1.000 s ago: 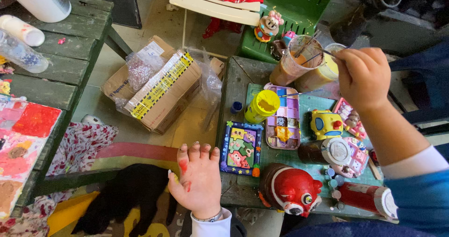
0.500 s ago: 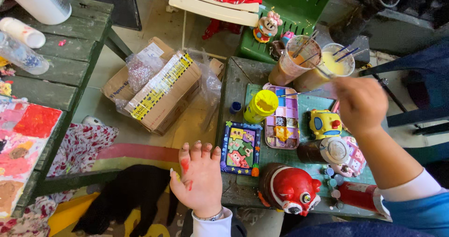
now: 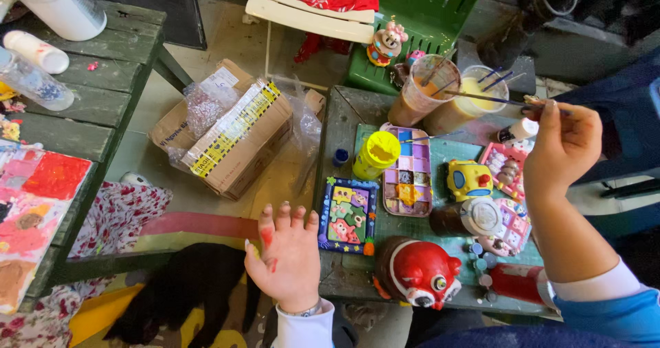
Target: The person sits at a small table and paints a red plaster animal figurine with a paintbrush, holding and turning the figurine to reach different sides. They dip the brush into a jar of red paint and continue applying paint to the figurine's body and head.
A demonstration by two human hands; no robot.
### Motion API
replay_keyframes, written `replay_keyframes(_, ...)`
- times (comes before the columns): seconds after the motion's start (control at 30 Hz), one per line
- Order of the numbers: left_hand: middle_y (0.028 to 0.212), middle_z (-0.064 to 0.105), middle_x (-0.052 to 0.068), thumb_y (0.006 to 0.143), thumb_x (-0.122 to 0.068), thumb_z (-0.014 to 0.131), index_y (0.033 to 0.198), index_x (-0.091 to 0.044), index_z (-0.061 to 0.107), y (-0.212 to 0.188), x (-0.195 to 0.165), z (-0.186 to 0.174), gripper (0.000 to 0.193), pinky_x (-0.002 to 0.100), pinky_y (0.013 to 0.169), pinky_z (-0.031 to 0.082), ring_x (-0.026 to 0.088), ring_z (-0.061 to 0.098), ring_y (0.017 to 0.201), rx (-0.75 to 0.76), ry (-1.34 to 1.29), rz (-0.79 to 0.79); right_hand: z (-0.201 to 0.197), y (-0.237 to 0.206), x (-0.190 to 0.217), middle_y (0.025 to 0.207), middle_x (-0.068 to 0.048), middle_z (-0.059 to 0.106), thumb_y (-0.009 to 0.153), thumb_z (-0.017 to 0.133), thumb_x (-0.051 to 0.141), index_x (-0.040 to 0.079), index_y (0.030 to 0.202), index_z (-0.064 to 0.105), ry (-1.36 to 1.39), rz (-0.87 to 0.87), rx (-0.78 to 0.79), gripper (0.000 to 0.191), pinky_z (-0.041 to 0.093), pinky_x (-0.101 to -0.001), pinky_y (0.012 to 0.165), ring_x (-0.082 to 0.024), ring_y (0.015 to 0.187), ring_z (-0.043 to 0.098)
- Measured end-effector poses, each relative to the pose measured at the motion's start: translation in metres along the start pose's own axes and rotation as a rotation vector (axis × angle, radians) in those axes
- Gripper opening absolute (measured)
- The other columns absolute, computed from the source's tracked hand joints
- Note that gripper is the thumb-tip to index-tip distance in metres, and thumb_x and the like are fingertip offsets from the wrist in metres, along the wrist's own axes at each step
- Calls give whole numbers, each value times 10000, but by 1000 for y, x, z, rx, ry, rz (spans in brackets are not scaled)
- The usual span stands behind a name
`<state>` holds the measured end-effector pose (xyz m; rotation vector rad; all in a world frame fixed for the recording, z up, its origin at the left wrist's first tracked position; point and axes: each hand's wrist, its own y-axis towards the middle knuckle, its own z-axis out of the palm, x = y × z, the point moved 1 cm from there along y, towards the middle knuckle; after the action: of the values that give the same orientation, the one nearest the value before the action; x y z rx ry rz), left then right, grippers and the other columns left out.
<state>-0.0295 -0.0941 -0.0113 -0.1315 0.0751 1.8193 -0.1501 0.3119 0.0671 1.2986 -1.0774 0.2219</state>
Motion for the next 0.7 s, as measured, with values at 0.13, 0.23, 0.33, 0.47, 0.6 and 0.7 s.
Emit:
replay_keyframes(0.13, 1356, 591, 118, 1027, -542, 490, 1405, -108, 586, 1, 0, -4, 583, 537, 1126, 346, 312, 497, 1242, 6, 1, -17, -25, -21, 25, 1161, -181, 722, 1215, 634, -50, -50, 1192, 562, -102, -25, -46, 76, 588, -287, 963, -183, 1030, 722)
replay_keyframes(0.23, 1377, 590, 121, 1025, -519, 502, 1425, -99, 581, -2, -1, -3, 585, 528, 1134, 354, 315, 504, 1268, 59, 60, -28, -69, -46, 60, 1160, -182, 710, 1218, 621, -67, -60, 1185, 588, -92, -52, -141, 47, 539, -268, 890, -168, 955, 655)
replay_keyframes(0.33, 1390, 589, 125, 1030, -485, 528, 1428, -87, 575, -17, -4, 0, 565, 517, 1146, 362, 317, 509, 1290, 112, 170, -29, -130, -80, 99, 1113, -157, 697, 1226, 620, -29, -37, 1155, 602, 59, -6, -291, 74, 527, -264, 841, -166, 911, 637)
replay_keyframes(0.47, 1391, 585, 127, 1039, -458, 559, 1433, -81, 575, -55, -5, 7, 545, 505, 1172, 363, 314, 513, 1307, 192, 253, -59, -224, -147, 146, 1088, -144, 682, 1215, 591, 8, -13, 1103, 595, 261, 105, -465, 114, 497, -243, 801, -166, 868, 620)
replay_keyframes(0.6, 1395, 575, 114, 1050, -415, 605, 1345, -72, 569, -112, 11, 17, 454, 526, 1215, 362, 322, 525, 1309, 318, 346, -62, -304, -212, 174, 1103, -144, 672, 1238, 589, 16, -14, 1108, 565, 414, 191, -672, 135, 497, -253, 817, -172, 905, 619)
replay_keyframes(0.7, 1325, 618, 198, 1038, -390, 601, 1359, 0, 571, -161, 28, 23, 506, 509, 1161, 389, 359, 573, 1261, 407, 457, -149, -338, -250, 183, 1057, -135, 659, 1239, 594, 60, -14, 1149, 595, 70, 141, -644, 116, 466, -253, 793, -155, 864, 583)
